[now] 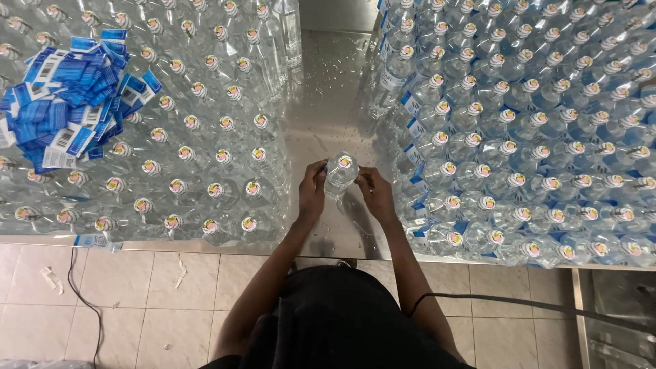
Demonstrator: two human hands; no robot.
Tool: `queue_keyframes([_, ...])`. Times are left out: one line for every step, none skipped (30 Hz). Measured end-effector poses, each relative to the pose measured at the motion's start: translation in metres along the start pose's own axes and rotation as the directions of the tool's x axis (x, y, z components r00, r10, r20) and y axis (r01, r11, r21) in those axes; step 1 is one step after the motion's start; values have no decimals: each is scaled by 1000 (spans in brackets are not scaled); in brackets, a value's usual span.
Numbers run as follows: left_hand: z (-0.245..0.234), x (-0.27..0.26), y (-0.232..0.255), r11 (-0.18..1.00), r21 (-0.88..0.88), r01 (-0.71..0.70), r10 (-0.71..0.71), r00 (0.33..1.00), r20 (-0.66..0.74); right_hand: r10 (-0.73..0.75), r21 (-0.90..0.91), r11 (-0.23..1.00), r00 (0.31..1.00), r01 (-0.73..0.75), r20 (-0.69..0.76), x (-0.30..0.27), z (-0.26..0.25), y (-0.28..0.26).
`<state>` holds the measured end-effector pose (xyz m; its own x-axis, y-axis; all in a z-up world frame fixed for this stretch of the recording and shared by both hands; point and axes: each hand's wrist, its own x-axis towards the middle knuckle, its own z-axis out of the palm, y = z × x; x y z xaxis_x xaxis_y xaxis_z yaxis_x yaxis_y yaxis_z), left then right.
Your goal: The person is manually applying labels to plastic water bottles at a workstation in a production facility.
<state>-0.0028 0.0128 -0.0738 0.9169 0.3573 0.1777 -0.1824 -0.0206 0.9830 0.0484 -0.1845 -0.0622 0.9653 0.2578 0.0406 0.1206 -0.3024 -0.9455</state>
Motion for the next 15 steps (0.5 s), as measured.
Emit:
queue_keyframes([1,0,-1,1000,-6,9,-9,1000,-5,7,-26,1000,1000,-7,3,2,0,6])
queue_keyframes([0,1,-2,1000,-10,15,-15,1000,-12,11,-51,999,1000,-11,8,6,1,11])
queue_keyframes([-1,2,-2,1000,-9,14,-15,1000,-12,11,-50,999,1000,-10,8,5,1,8])
queue_keyframes([-2,2,-2,999,24,25,-25,1000,-4,39,-47,998,999,-38,16,5,1,5])
queue_keyframes([-3,2,-2,998,57,35,-36,999,3,67,-44,997,997,-66,25,4,0,3])
queue_keyframes([-3,2,2,998,57,38,-38,999,0,68,-45,997,997,-67,28,2,-2,-7])
queue_keyframes([-4,2,7,991,127,43,-47,999,24,67,-43,997,997,-65,43,-1,-3,-16])
queue_keyframes([-6,4,11,979,197,43,-53,998,46,61,-40,997,996,-59,60,0,-4,-26])
queue_keyframes([-6,7,22,979,198,42,-51,998,42,58,-40,998,996,-56,63,1,-4,-38])
queue_keyframes([-6,6,33,967,248,59,-77,995,62,73,-49,996,994,-70,77,-1,-4,-49])
queue_keyframes([-6,5,44,952,297,75,-104,991,81,88,-58,995,992,-83,90,-3,-5,-60])
queue_keyframes([-5,5,41,952,297,74,-101,992,78,85,-59,995,992,-80,93,-3,-4,-56])
queue_keyframes([-4,4,39,936,347,66,-100,992,81,92,-41,995,992,-89,83,-4,-2,-52])
queue_keyframes([-3,4,36,916,396,58,-99,992,83,99,-23,995,992,-97,74,-3,-1,-48])
queue_keyframes([-3,5,36,916,396,56,-95,992,79,94,-23,995,993,-92,78,-6,3,-47])
